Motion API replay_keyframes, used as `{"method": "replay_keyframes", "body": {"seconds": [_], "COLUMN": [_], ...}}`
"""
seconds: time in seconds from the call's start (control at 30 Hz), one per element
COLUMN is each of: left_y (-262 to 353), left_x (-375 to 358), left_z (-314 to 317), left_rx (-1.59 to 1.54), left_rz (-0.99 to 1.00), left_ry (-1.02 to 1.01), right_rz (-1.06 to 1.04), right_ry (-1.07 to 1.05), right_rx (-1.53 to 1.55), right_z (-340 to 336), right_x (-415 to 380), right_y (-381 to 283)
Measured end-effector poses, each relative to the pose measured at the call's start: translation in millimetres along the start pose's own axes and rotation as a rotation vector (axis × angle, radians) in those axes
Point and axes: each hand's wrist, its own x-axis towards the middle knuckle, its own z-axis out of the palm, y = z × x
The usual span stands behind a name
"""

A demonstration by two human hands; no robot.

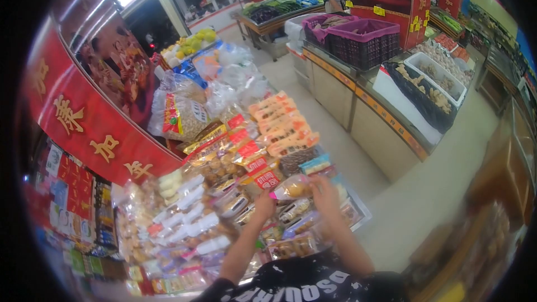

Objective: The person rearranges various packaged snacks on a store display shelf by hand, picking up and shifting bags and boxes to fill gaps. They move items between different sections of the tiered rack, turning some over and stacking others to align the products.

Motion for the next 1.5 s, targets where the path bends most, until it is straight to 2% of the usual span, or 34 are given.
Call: {"method": "replay_keyframes", "body": {"seconds": [0.03, 0.07, 0.1, 0.13, 0.17, 0.2, 0.23, 0.3, 0.37, 0.4, 0.43, 0.5, 0.53, 0.57, 0.6, 0.67, 0.73, 0.77, 0.83, 0.87, 0.9, 0.93, 1.0, 1.07, 1.13, 1.23, 1.27, 1.3, 1.33, 1.37, 1.4, 1.43, 1.47, 1.5], "left_y": [3.2, 9.7, 16.8, 21.7, 26.2, 30.0, 36.1, 48.2, 44.5, 38.6, 29.2, 9.9, 6.2, 5.2, 4.8, 8.5, 13.4, 15.4, 14.2, 11.8, 12.0, 16.8, 32.5, 47.6, 53.4, 77.6, 81.8, 90.1, 95.8, 100.8, 104.2, 108.1, 110.1, 105.2], "left_x": [-1.9, -4.8, -9.8, -17.2, -26.7, -38.2, -51.9, -81.2, -108.6, -123.3, -138.3, -163.3, -175.7, -186.8, -192.3, -194.6, -192.2, -185.2, -178.2, -171.8, -161.8, -149.8, -125.0, -97.9, -74.3, -57.6, -57.6, -62.2, -70.5, -77.2, -82.3, -87.8, -93.0, -96.8], "left_z": [-3.9, -14.7, -26.1, -33.5, -41.9, -52.3, -68.3, -100.5, -115.1, -117.8, -117.6, -118.1, -118.9, -121.5, -124.0, -125.9, -125.0, -123.8, -119.1, -109.2, -99.2, -93.0, -82.1, -47.7, -5.3, 14.7, 13.5, 4.9, -2.1, -9.0, -13.0, -17.6, -20.8, -15.4], "left_rx": [0.003, 0.063, 0.123, 0.127, 0.104, 0.081, 0.088, 0.06, 0.056, 0.047, 0.05, -0.135, -0.133, -0.206, -0.278, -0.286, -0.298, -0.281, -0.261, -0.247, -0.236, -0.244, -0.281, -0.296, -0.264, -0.357, -0.413, -0.411, -0.305, -0.198, -0.193, -0.131, -0.067, -0.057], "left_rz": [0.004, 0.039, 0.073, 0.075, 0.133, 0.189, 0.189, 0.114, 0.036, -0.039, -0.047, -0.193, -0.201, -0.318, -0.432, -0.466, -0.496, -0.457, -0.413, -0.37, -0.327, -0.321, -0.206, -0.109, 0.051, 0.059, -0.006, 0.004, 0.023, 0.043, 0.053, 0.029, -0.001, -0.003], "left_ry": [-0.001, -0.111, -0.223, -0.224, -0.054, 0.114, 0.109, 0.243, 0.242, 0.247, 0.236, 0.324, 0.317, 0.349, 0.383, 0.399, 0.41, 0.408, 0.389, 0.387, 0.39, 0.39, 0.297, 0.276, 0.119, 0.0, -0.031, -0.036, 0.054, 0.143, 0.138, -0.018, -0.171, -0.17], "right_rz": [-0.133, -0.267, -0.265, -0.34, -0.413, -0.409, -0.417, -0.42, -0.048, -0.135, -0.126, -0.283, -0.341, -0.337, -0.517, -0.682, -0.48, -0.476, -0.254, -0.174, -0.174, 0.028, 0.15, 0.157, 0.167, 0.188, 0.2, 0.21, 0.213, 0.151, 0.091, 0.094, -0.035, -0.167], "right_ry": [0.026, 0.053, 0.057, -0.003, -0.064, -0.063, -0.123, -0.188, -0.711, -0.701, -0.712, -0.5, -0.479, -0.486, -0.572, -0.652, -0.596, -0.593, -0.436, -0.338, -0.33, -0.264, -0.184, -0.133, -0.074, 0.011, -0.007, -0.027, -0.014, -0.007, -0.003, 0.0, -0.019, -0.037], "right_rx": [-0.007, -0.015, -0.012, -0.138, -0.262, -0.255, -0.353, -0.442, -0.434, -0.3, -0.294, -0.234, -0.225, -0.224, -0.519, -0.822, -0.718, -0.722, -0.246, -0.119, -0.127, 0.074, 0.157, 0.217, 0.277, 0.227, 0.196, 0.167, 0.173, 0.119, 0.064, 0.07, 0.027, -0.015], "right_z": [14.5, 29.3, 43.1, 58.3, 73.4, 88.6, 103.6, 127.3, 144.7, 156.6, 159.5, 163.3, 145.5, 125.6, 104.5, 88.9, 80.3, 77.7, 69.7, 57.4, 41.1, 23.9, -12.7, -33.2, -46.0, -58.8, -64.2, -67.7, -67.0, -64.0, -61.2, -55.9, -47.2, -38.4], "right_x": [8.2, 16.5, 24.5, 32.2, 36.4, 37.2, 38.0, 39.8, 41.3, 37.9, 33.2, 27.8, 16.2, 4.4, -6.7, -18.0, -24.3, -20.3, -13.7, -12.7, -10.8, -11.1, -12.3, -16.0, -21.2, -35.3, -39.5, -42.3, -46.2, -50.2, -50.7, -48.8, -45.8, -40.9], "right_y": [7.3, 14.2, 18.2, 20.8, 24.1, 29.9, 35.5, 46.1, 57.9, 82.1, 89.7, 101.2, 92.9, 88.7, 84.1, 88.9, 95.0, 97.0, 88.0, 83.2, 73.2, 61.8, 41.8, 34.4, 32.9, 31.7, 30.5, 30.4, 38.3, 49.8, 55.8, 61.5, 66.3, 65.0]}}
